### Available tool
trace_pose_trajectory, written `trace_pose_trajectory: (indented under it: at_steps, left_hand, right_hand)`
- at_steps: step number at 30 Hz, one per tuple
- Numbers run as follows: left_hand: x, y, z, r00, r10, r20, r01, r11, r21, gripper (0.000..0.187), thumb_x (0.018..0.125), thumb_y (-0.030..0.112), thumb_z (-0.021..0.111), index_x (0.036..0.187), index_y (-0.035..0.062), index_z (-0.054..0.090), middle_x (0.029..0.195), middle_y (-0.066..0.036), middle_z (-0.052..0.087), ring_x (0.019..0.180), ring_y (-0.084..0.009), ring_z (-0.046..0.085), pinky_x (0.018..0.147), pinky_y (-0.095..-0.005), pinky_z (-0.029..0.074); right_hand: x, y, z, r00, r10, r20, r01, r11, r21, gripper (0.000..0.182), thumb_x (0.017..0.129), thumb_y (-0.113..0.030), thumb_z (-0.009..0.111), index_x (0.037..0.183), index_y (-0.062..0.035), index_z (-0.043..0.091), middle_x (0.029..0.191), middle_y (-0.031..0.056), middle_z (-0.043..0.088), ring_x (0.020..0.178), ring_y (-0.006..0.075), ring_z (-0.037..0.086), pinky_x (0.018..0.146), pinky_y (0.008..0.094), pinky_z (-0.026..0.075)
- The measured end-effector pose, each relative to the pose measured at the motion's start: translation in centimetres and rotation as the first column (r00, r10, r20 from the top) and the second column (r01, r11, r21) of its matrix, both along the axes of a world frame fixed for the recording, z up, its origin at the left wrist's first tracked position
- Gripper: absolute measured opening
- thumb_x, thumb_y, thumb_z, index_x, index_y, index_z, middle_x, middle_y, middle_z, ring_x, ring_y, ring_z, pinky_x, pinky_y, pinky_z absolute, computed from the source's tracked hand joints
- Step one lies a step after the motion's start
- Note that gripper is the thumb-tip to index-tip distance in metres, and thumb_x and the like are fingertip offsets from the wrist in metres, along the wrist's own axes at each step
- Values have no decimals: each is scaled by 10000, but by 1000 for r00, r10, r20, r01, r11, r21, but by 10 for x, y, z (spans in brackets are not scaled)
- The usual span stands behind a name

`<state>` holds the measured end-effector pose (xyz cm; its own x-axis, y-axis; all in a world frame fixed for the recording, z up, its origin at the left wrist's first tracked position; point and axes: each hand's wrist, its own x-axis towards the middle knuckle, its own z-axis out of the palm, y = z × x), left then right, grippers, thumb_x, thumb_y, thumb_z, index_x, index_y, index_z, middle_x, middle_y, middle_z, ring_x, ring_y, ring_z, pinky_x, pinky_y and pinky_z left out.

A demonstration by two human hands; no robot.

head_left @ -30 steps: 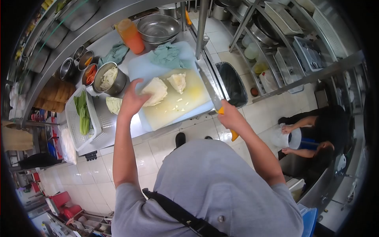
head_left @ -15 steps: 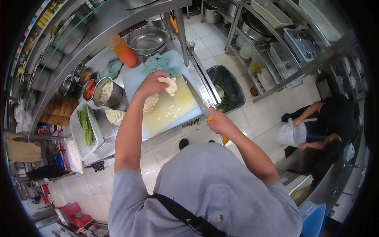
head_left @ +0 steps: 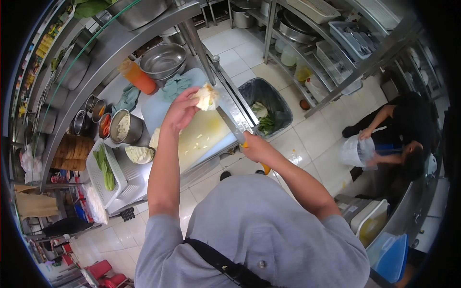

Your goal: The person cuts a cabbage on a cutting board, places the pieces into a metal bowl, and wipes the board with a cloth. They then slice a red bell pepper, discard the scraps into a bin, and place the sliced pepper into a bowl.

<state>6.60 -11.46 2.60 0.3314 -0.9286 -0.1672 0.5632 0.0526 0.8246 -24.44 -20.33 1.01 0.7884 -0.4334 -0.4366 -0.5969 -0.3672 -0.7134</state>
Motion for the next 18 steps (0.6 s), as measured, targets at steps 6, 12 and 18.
trace_pose_trajectory:
  at_steps: [6, 12, 18]
  left_hand:
    - [-38, -68, 74, 862, -17, 507, -39, 994, 99, 627, 950, 159, 761, 1484, -3, 475, 1440, -215, 558, 1314, -276, 582, 1118, -382, 477]
    - [-51, 15, 106, 534, -125, 836, -86, 976, 201, 455, 949, 236, 779, 1331, 30, 645, 1331, -80, 672, 1275, -210, 604, 1061, -359, 499]
    - [-31, 148, 89, 652, 29, 757, -273, 941, 199, 365, 954, 213, 765, 1258, 34, 671, 1212, -84, 705, 1114, -199, 647, 969, -350, 524]
  right_hand:
    - [3, 2, 29, 999, 0, -51, 2, 999, 53, 371, 864, -36, 555, 1217, 62, 496, 928, 319, 700, 853, 463, 714, 752, 521, 548]
    - [13, -14, 4, 990, 140, 27, -129, 962, -241, 336, 844, -25, 584, 1166, 45, 516, 923, 298, 705, 908, 477, 708, 782, 551, 547]
    - [55, -11, 20, 935, 353, -19, -280, 707, -650, 288, 872, -60, 598, 1152, 2, 568, 900, 207, 716, 800, 393, 739, 700, 503, 582]
